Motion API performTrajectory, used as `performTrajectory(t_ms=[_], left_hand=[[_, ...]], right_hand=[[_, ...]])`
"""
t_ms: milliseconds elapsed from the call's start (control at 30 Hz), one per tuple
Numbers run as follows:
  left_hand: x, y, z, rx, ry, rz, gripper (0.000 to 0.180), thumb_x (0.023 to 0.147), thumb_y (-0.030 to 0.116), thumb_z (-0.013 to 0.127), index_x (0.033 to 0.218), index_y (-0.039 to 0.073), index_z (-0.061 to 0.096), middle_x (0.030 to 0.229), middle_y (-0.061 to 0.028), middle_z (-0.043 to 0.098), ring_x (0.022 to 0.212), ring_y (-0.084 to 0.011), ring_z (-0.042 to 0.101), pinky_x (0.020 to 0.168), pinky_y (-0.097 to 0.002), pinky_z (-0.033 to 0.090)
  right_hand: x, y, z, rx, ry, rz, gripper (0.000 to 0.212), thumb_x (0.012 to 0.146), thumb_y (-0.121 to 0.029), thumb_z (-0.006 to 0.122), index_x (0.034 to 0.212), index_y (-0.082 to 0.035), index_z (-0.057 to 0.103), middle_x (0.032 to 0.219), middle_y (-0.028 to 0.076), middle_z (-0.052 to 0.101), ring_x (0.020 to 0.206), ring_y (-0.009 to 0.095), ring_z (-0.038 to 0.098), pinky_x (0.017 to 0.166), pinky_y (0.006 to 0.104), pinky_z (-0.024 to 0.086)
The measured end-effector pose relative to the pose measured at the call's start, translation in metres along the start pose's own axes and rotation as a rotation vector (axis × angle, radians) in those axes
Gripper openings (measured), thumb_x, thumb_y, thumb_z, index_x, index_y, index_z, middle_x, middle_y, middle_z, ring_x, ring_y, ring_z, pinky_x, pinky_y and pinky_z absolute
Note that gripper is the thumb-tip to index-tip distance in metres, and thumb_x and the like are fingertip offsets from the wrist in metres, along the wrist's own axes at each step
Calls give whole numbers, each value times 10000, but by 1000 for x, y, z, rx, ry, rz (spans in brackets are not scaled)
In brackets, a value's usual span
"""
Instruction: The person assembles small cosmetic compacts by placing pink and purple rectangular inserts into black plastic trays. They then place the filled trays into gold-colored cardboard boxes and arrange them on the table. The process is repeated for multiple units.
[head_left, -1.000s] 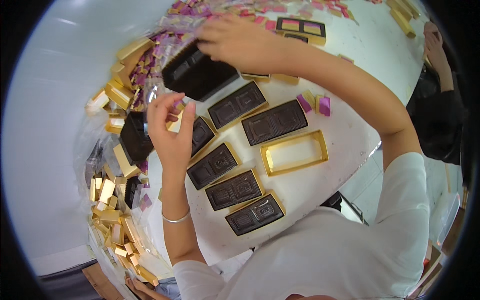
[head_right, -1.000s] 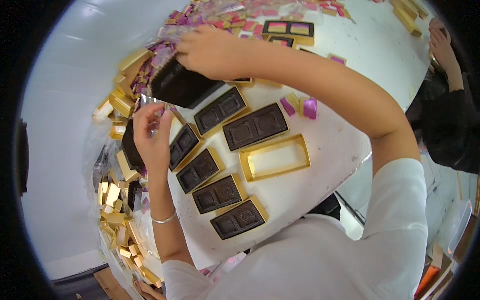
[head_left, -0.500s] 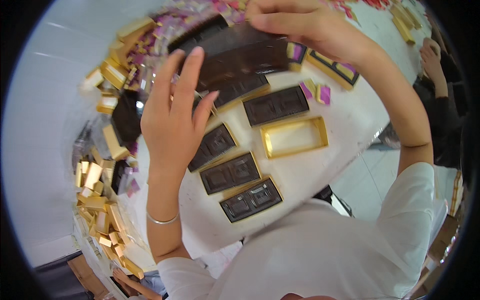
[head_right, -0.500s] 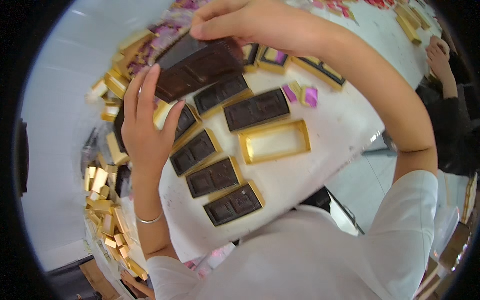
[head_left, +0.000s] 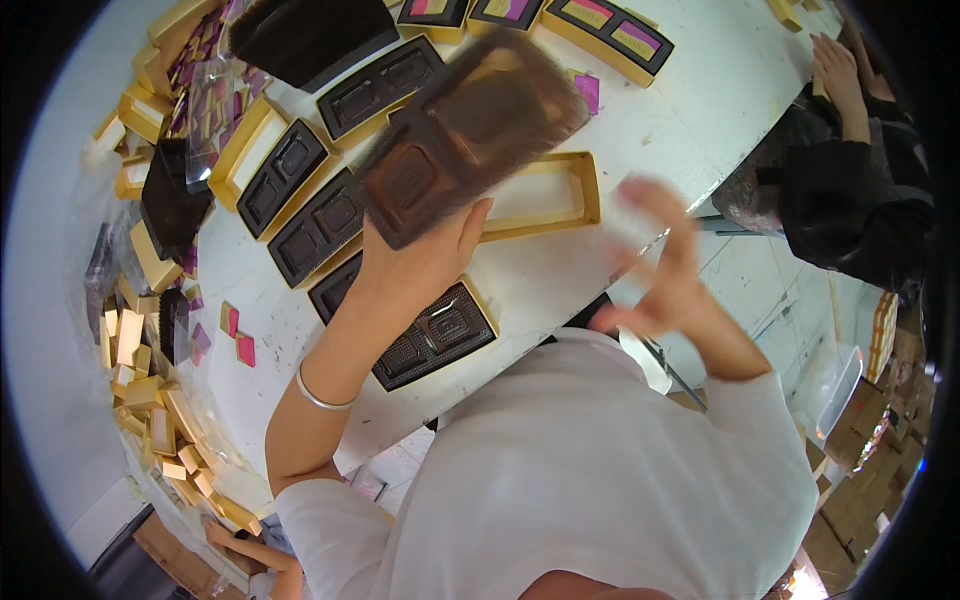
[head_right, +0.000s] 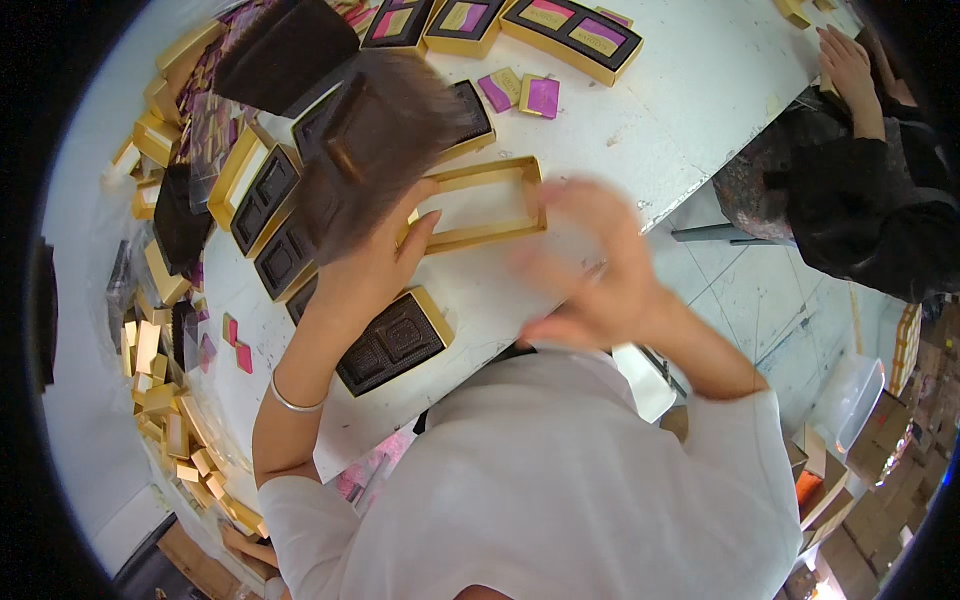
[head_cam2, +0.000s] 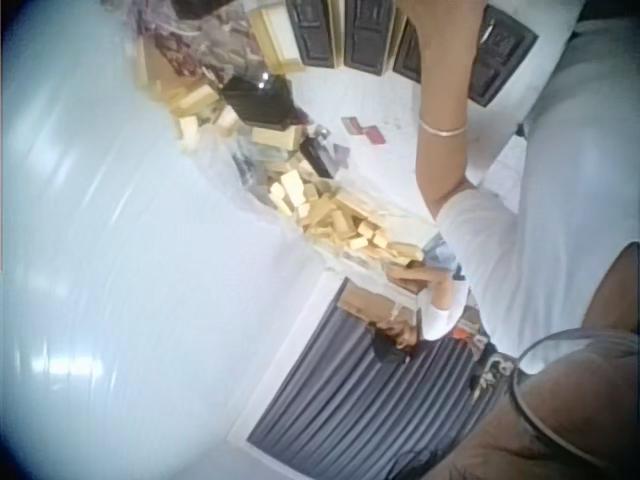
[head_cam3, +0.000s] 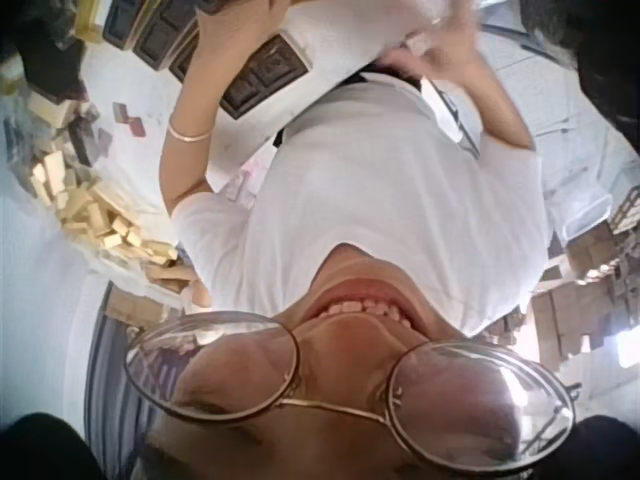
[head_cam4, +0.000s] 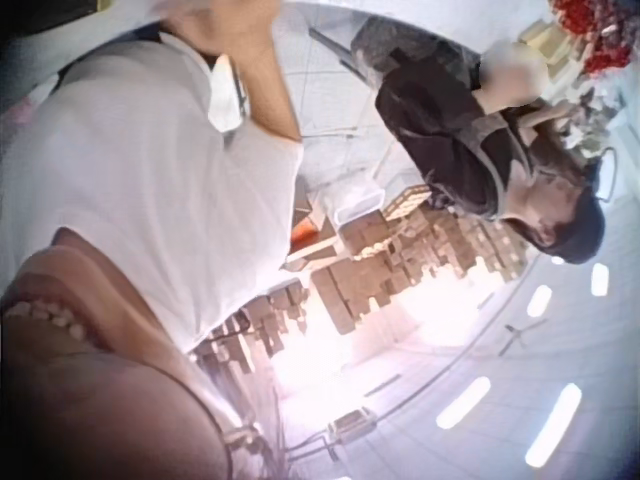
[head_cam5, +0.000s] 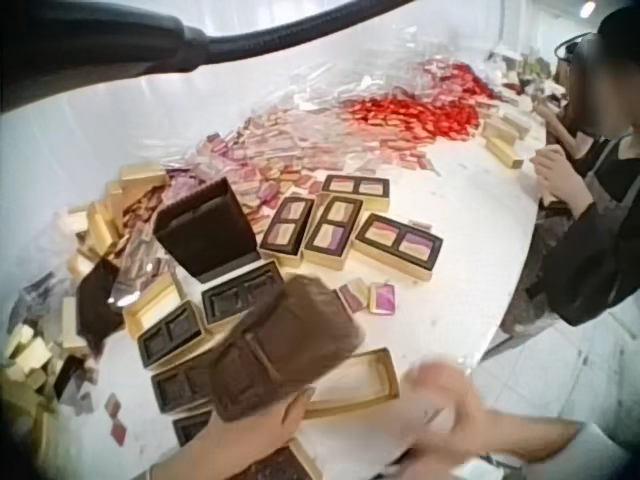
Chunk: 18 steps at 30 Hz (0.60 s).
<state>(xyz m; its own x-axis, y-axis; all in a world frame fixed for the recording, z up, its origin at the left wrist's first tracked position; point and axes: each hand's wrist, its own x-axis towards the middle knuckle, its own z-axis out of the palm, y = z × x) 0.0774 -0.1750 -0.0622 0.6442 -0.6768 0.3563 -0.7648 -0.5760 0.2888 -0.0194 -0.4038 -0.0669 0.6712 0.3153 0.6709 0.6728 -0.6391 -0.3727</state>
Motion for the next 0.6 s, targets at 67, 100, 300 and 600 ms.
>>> performTrajectory(t_ms=[67,100,300,600], left_hand=[[13,11,-11,43,-115,-23,249,723,136,674,965,104,627,1017,-61,582,932,-251,549,772,-350,441],[16,11,-12,60,-96,17,237,719,138,679,947,100,628,1028,-56,574,937,-254,538,777,-350,434],[22,8,-25,-9,-22,55,214,699,150,701,885,74,627,1004,-65,558,890,-261,525,755,-353,426],[9,27,-44,-12,-180,10,484,665,296,747,1061,69,587,1038,-88,545,918,-271,506,792,-365,414]], right_hand=[[-3,-21,10,-85,-38,-118,532,774,-472,662,1170,-135,552,1249,247,464,1154,395,462,954,467,368],[4,-18,11,-2,81,-23,519,766,-430,680,1175,-140,549,1270,239,451,1171,386,451,959,464,365],[74,29,-4,0,20,86,538,712,-216,735,1200,-119,528,1313,187,428,1169,354,451,938,428,391],[164,106,70,-167,-284,-156,380,787,-185,655,1134,-67,557,1201,116,522,1088,293,508,893,374,428]])
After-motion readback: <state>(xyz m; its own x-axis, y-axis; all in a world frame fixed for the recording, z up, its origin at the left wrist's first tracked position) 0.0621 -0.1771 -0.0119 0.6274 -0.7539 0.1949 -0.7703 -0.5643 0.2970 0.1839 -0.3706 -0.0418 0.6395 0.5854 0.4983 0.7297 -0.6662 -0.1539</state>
